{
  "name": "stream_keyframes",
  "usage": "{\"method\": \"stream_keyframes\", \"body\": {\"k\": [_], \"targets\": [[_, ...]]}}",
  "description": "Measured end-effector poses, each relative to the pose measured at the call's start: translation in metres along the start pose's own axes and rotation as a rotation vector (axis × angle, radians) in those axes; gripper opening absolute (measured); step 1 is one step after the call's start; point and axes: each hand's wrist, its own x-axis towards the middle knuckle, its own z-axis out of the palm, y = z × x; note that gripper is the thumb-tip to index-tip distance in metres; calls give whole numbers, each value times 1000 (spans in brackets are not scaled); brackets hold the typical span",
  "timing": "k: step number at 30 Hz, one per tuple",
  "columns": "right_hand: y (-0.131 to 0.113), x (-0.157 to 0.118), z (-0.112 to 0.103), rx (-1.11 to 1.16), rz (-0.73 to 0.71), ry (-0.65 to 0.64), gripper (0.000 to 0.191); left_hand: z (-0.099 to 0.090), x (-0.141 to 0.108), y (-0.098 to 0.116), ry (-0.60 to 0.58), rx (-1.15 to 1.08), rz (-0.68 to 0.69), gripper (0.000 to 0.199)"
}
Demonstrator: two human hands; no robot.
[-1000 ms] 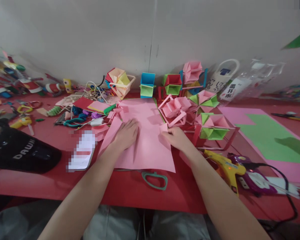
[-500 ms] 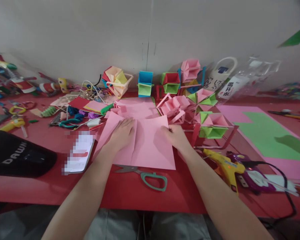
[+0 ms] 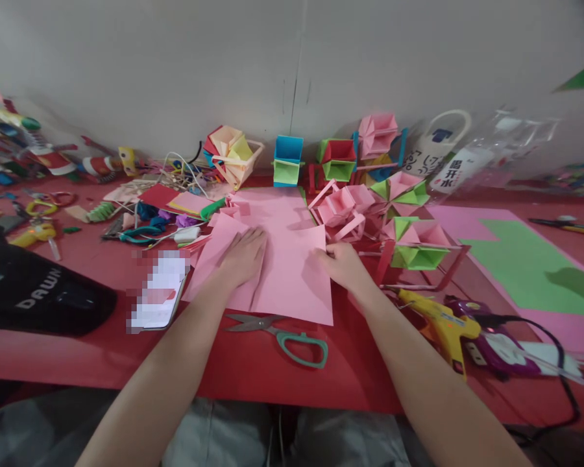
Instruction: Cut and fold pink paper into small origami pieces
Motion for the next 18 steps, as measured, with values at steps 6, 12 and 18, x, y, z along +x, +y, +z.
{"method": "stream_keyframes", "body": {"k": [6, 12, 18], "targets": [[-3, -1, -1, -31, 9, -21, 43, -2, -1, 0, -4, -8, 8, 54], [-2, 0, 0, -42, 16, -16, 42, 1, -1, 0, 41, -48, 10, 52], [1, 0, 1, -34, 37, -14, 40, 5, -2, -3, 178, -163, 20, 39]]}}
